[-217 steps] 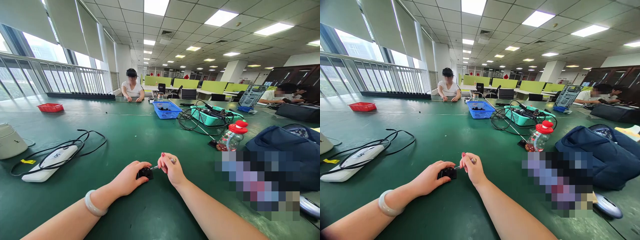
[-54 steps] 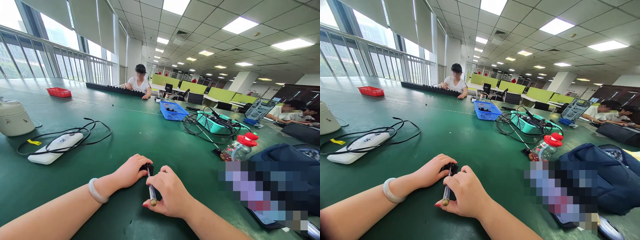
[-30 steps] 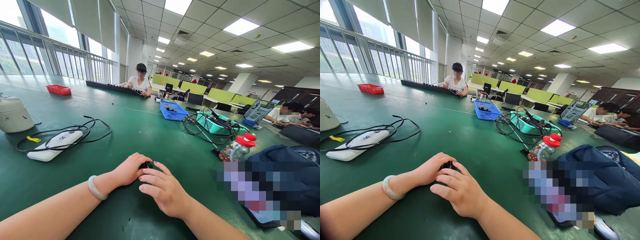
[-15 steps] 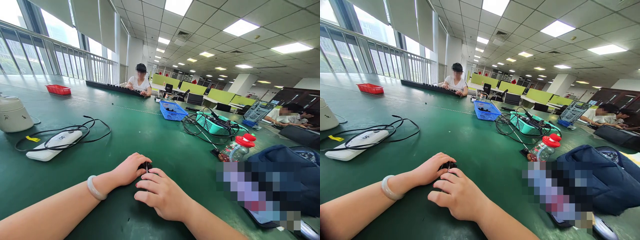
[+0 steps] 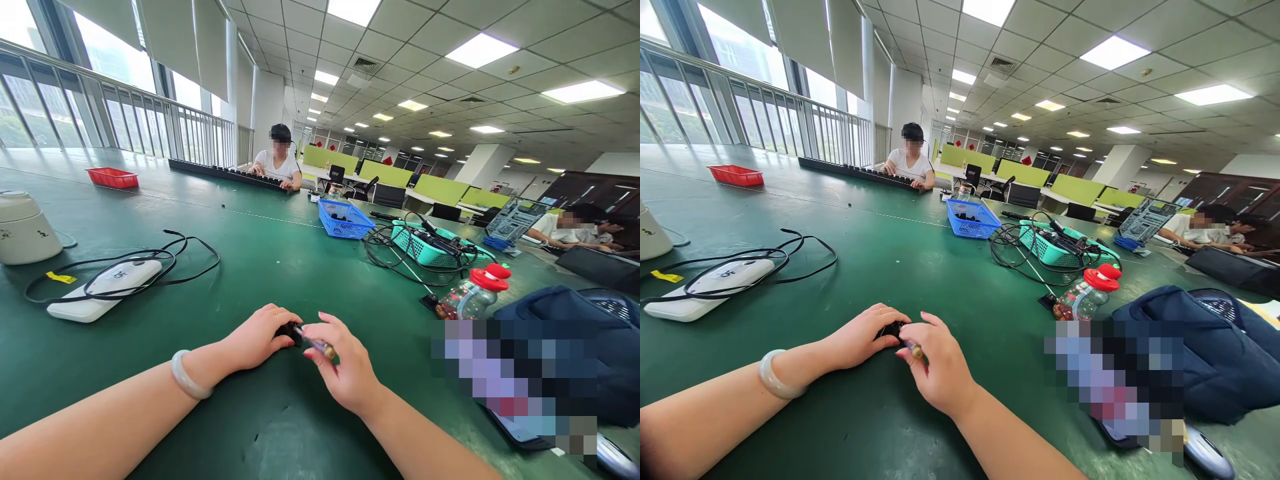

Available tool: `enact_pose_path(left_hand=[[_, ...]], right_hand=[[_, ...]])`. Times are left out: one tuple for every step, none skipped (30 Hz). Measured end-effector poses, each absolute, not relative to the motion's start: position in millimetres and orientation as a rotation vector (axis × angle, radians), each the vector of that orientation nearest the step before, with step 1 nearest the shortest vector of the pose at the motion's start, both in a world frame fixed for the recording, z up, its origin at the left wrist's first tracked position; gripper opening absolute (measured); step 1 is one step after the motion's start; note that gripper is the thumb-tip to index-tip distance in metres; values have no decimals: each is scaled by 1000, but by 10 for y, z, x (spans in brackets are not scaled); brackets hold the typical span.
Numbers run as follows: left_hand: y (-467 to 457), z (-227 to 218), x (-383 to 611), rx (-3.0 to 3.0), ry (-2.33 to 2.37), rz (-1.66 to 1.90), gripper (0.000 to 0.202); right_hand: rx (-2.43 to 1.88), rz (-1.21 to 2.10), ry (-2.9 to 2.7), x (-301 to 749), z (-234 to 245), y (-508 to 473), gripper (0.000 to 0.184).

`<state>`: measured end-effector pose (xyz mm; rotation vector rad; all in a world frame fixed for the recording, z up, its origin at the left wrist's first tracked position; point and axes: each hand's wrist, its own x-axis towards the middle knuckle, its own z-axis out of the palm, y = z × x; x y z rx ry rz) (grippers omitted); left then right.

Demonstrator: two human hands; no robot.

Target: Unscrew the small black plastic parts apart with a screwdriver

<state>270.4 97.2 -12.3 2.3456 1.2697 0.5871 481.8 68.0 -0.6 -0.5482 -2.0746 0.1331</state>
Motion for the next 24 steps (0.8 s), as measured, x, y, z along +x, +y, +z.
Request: enact_pose_path(left_hand=[[972,-116,2705,2346,1266,582,32],[973,-109,2705,2349,1261,579,32],[973,-101,2707,2349,1258,577,31],[972,-93,2709,2346,1258,571,31],[970,-84,2712,2336,1262,563,31],[967,-76,2715,2324,1269,550,31],[964,-67,2717,2312,1276,538,31],[961,-60,2719,2303,1281,530,30],[959,-55,2720,2297,1283,526,30],[958,-51,2720,2295,1286,525,30],[958,-50,2719,2296,1286,527,30],[960,-52,2717,2298,1285,530,30],[963,-56,2715,2302,1283,533,30],[965,-61,2713,2307,1280,534,30],[968,-68,2712,2311,1279,535,31],[970,-76,2710,2313,1280,539,31],[971,-85,2710,2315,1281,543,32],[971,-94,2709,2317,1282,548,32],[971,-104,2709,2319,1281,556,32],[971,-114,2709,2322,1277,565,31],[972,-125,2708,2329,1271,577,31],[974,-135,2708,2337,1261,590,30],[977,-145,2707,2345,1255,602,30],[981,-152,2707,2352,1252,613,30]], right_hand=[[-600,174,-2020,4828,-16,694,22],[-655,221,-1962,4837,-27,708,19],[-707,276,-1902,4844,-38,723,16],[-751,336,-1844,4850,-49,739,13],[-785,396,-1791,4854,-61,755,10],[-808,451,-1744,4857,-73,772,8],[-821,500,-1705,4857,-84,789,7],[-827,538,-1675,4857,-93,804,7],[-829,566,-1653,4856,-100,816,8],[-829,582,-1638,4855,-105,825,8],[-828,583,-1631,4854,-107,830,8],[-825,568,-1637,4853,-105,829,7],[-817,533,-1659,4852,-99,822,7],[-802,479,-1698,4850,-89,810,6],[-773,410,-1751,4847,-75,792,6],[-732,331,-1816,4841,-58,769,7],[-679,249,-1889,4833,-38,743,10],[-614,167,-1959,4823,-19,716,13],[-562,99,-2030,4812,-1,688,14],[-509,33,-2099,4800,14,662,16],[-464,-25,-2169,4790,23,640,18],[-418,-73,-2233,4781,27,622,20],[-376,-111,-2290,4776,25,610,22],[-343,-136,-2337,4773,20,603,23]])
